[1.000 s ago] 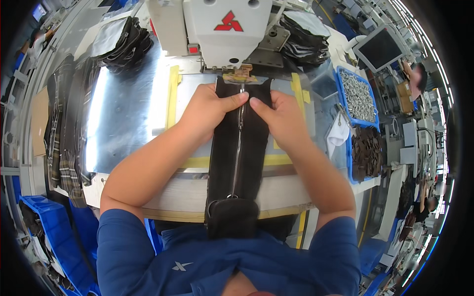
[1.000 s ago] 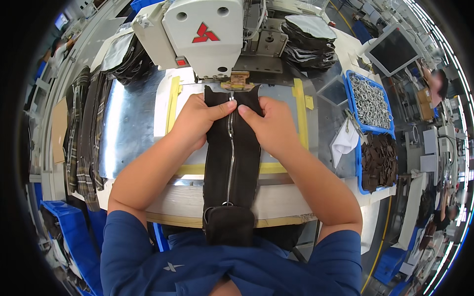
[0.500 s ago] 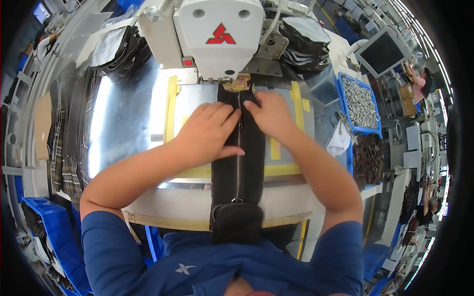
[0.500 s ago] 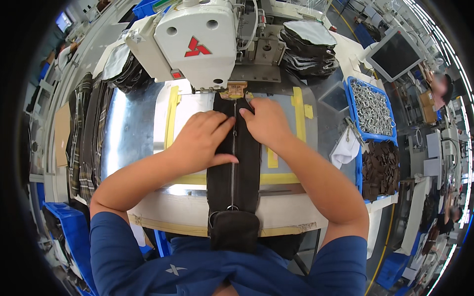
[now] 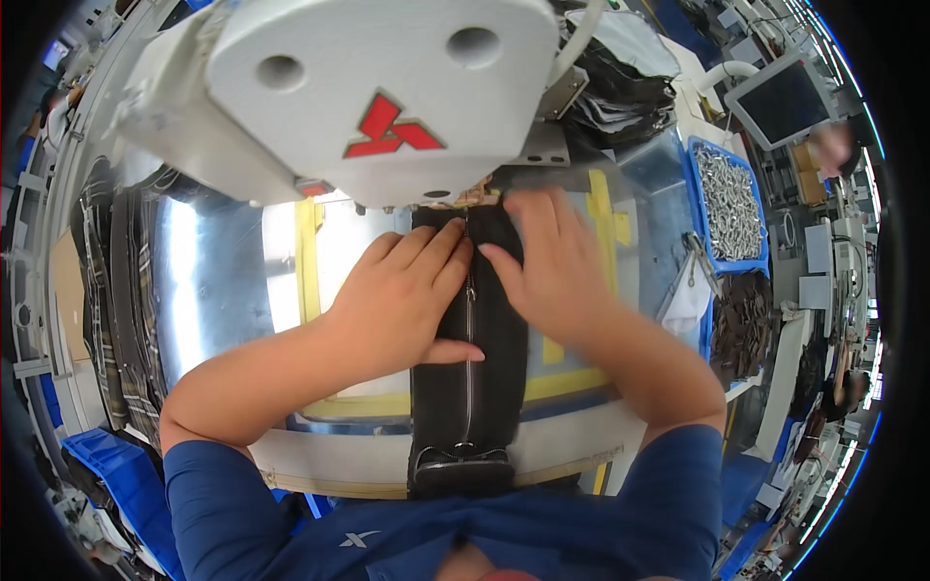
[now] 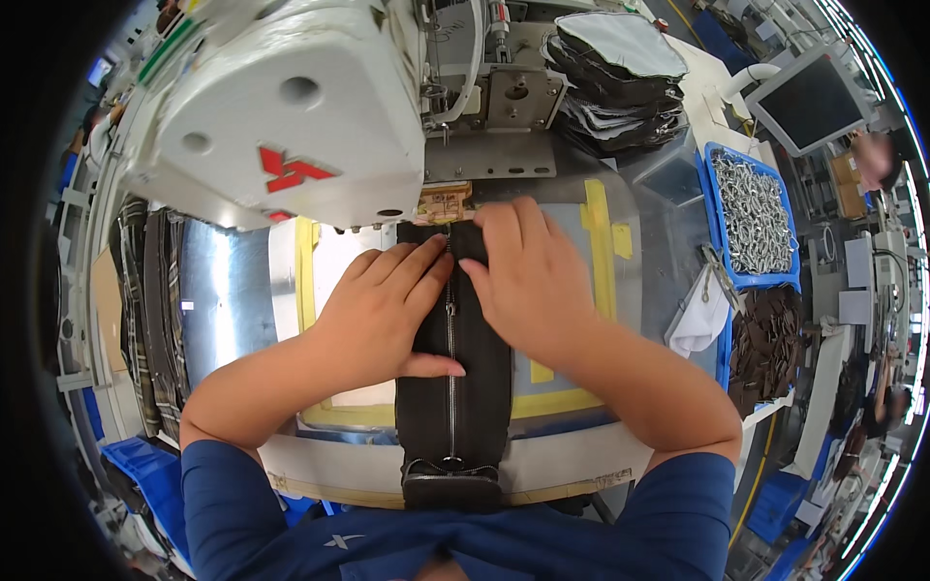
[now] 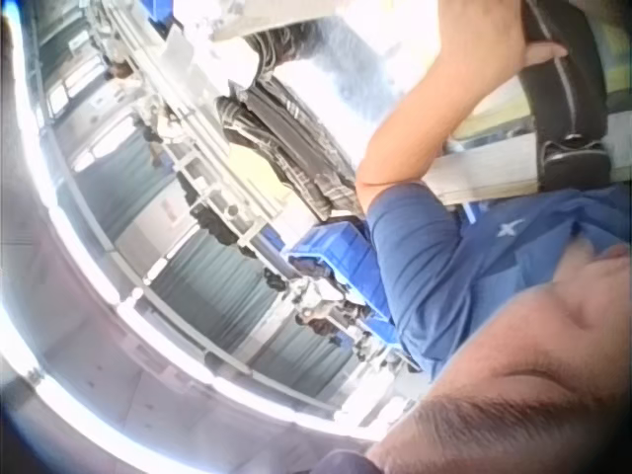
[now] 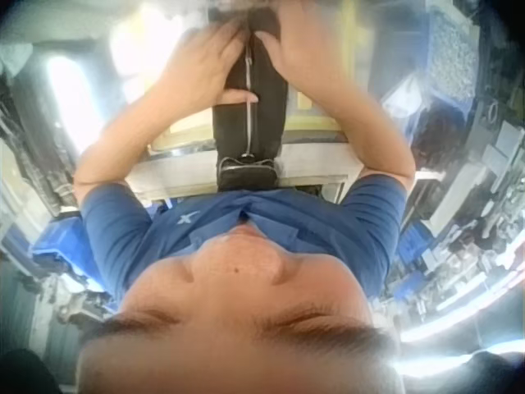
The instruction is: The person aligns a zipper with a plaid fabric pouch and sews it using an industrial sewing machine. They repeat this process for multiple pouches, handling the fabric and zipper with both hands to guide them under the needle.
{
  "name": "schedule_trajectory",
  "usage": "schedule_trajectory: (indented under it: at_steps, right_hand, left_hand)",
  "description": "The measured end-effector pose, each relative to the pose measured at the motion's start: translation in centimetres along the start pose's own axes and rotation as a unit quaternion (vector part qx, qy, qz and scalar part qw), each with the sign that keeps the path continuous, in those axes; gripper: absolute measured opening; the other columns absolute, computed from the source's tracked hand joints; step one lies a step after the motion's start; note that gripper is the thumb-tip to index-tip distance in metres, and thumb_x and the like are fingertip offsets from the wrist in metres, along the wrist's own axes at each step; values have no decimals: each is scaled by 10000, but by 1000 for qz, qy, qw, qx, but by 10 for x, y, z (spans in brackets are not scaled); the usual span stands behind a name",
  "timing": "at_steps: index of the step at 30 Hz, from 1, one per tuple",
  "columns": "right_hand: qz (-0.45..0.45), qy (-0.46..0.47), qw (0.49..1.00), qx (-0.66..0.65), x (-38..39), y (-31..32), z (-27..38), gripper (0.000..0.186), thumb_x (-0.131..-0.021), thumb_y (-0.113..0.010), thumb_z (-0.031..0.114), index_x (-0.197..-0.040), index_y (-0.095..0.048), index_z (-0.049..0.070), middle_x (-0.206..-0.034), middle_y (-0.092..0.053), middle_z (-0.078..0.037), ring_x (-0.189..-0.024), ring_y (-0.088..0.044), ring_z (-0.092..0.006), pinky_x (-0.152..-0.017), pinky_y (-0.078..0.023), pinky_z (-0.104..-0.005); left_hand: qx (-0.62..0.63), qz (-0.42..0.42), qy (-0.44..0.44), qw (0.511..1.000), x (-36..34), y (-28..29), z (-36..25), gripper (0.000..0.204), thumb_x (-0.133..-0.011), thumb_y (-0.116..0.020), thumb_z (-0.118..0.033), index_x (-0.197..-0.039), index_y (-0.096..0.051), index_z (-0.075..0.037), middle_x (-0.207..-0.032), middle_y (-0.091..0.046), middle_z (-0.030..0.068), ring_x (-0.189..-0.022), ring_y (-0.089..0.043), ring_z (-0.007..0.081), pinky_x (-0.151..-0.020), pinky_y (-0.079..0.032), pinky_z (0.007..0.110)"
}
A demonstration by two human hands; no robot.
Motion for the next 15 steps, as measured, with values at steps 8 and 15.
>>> schedule_trajectory:
  at_steps: [8,15]
  right_hand:
    - [147,137,979,45,13,-16,19,569,-905,-801,400,-1235,-620,-26,-1463,-597,-280,-1379,-578,-419,-1236,-387,-538]
    - [197,144,969,41,11,-17,16,636,-910,-791,416,-1296,-594,-50,-1501,-570,-311,-1402,-565,-436,-1243,-401,-539]
  left_hand:
    - [38,5,17,999,-1,-4,5,1073,-781,-790,-717,-1446,-562,94,-1530,-553,277,-1401,-561,433,-1198,-433,516]
    - [66,9,25,997,-1,-6,7,1066,-776,-809,-656,-1462,-534,113,-1538,-537,300,-1426,-542,441,-1207,-433,514]
Point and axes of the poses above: each hand's wrist, its own x-axis away from the middle knuckle, its own y-axis out of the back of the hand, z = x × y, the point moved 5 cm from there along -x, towards the middle knuckle
